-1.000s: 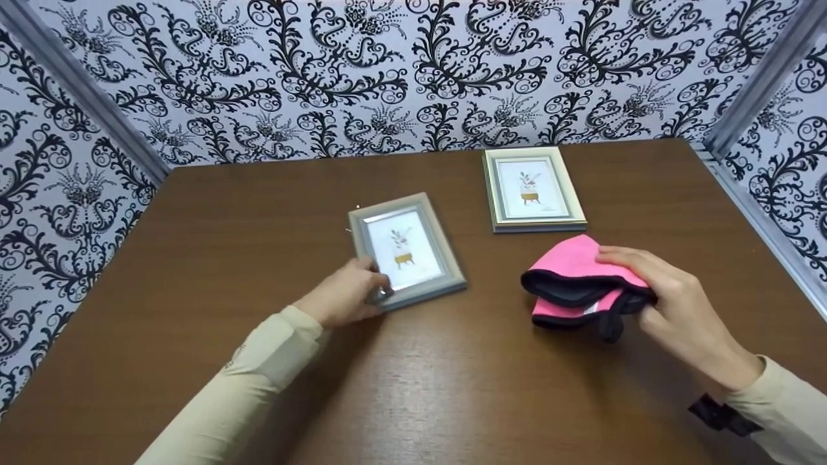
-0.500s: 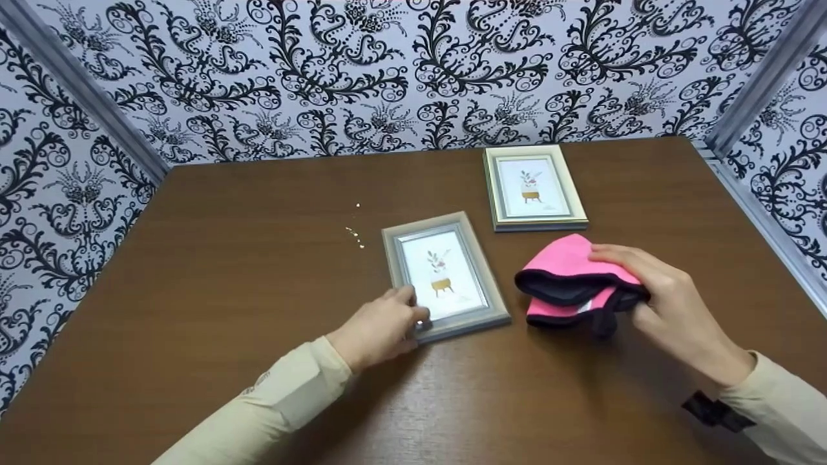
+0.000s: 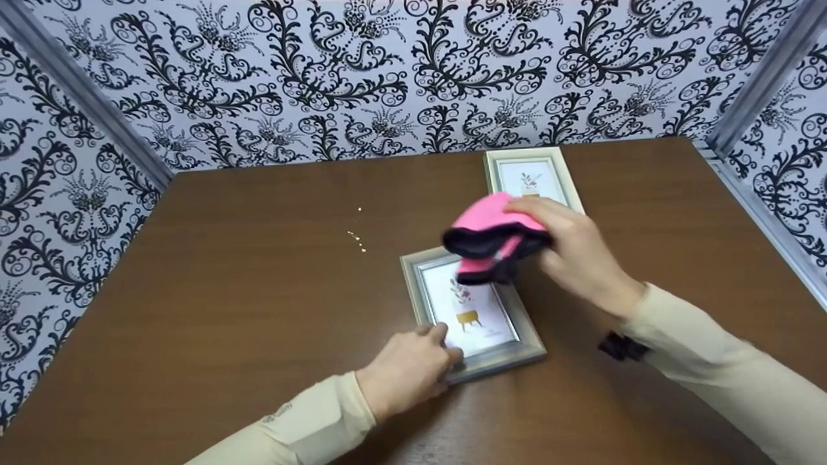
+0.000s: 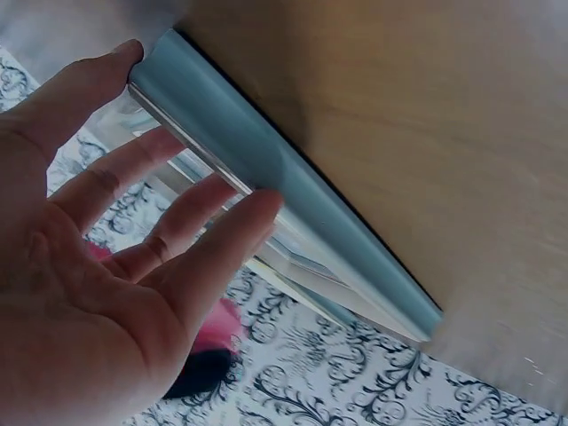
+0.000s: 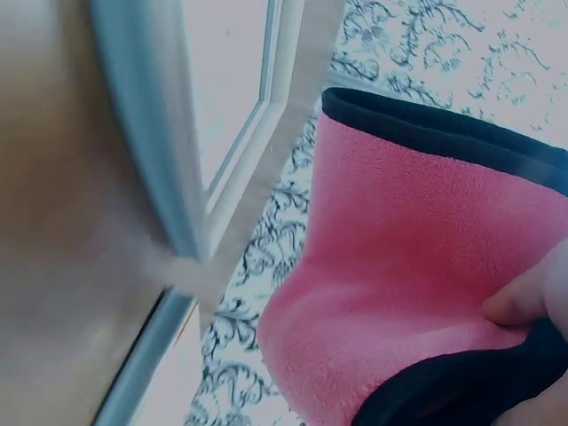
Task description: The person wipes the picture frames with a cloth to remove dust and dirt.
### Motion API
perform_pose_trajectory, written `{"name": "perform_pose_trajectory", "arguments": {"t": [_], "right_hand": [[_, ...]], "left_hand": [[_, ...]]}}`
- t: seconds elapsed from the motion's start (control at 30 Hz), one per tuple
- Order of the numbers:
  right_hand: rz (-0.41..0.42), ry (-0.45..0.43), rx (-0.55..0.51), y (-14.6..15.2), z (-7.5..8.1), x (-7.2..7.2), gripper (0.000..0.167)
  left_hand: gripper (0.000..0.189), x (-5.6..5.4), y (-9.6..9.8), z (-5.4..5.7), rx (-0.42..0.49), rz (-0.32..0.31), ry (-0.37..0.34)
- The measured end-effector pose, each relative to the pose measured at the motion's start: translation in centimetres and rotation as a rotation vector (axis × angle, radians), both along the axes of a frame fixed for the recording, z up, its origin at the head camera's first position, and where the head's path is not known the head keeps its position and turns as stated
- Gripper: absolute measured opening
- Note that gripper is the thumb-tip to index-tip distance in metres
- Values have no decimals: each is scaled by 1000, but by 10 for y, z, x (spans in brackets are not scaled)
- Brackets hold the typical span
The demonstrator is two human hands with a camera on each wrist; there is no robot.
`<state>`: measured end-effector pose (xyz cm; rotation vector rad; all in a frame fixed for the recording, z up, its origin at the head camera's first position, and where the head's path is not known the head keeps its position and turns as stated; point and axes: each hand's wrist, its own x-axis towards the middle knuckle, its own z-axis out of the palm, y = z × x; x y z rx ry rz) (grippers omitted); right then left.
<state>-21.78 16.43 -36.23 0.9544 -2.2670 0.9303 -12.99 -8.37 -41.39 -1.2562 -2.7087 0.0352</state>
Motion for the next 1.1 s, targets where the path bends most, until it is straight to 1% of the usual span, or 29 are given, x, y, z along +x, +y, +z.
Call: {"name": "perform_pose_trajectory", "arguments": {"t": [0.1, 0.2, 0.27, 0.37, 0.43, 0.5, 0.57, 0.63, 0.73, 0.8, 0.83, 0.93, 1.03, 1.1], "right_hand": [[15, -26, 5, -22, 3, -16, 40], [6, -53, 29, -40, -1, -34, 46], [-2, -88, 81, -48, -8, -45, 48], [-11, -158, 223, -53, -25, -55, 52], [-1, -187, 347, -53, -37, -58, 51], [19, -201, 463, -51, -48, -59, 52], [44, -204, 540, -49, -54, -59, 53], [65, -208, 582, -47, -58, -59, 55], [78, -236, 609, -47, -57, -60, 56], [80, -264, 637, -49, -54, -61, 57], [78, -279, 657, -51, -52, -61, 58], [56, -310, 728, -60, -47, -62, 58], [40, -336, 797, -74, -43, -62, 57], [64, -353, 823, -86, -41, -61, 57]], "left_hand": [[23, 6, 4, 0, -24, -4, 24], [23, 8, 7, 0, -40, -8, 26], [24, 8, 8, 1, -44, -13, 22], [27, 8, 8, 1, -44, -24, 18], [31, 8, 8, 1, -38, -21, 7], [36, 8, 6, 0, -36, -2, -4], [41, 9, 5, 0, -32, 37, -29], [46, 10, 4, -1, -49, 85, -21], [56, 10, 5, -3, -98, 150, 14], [65, 10, 6, -5, -139, 178, 38], [70, 10, 6, -6, -157, 187, 34], [76, 8, 10, -7, -187, 193, 1], [76, 7, 12, -6, -214, 182, -20], [75, 6, 13, -5, -236, 160, 1]]}}
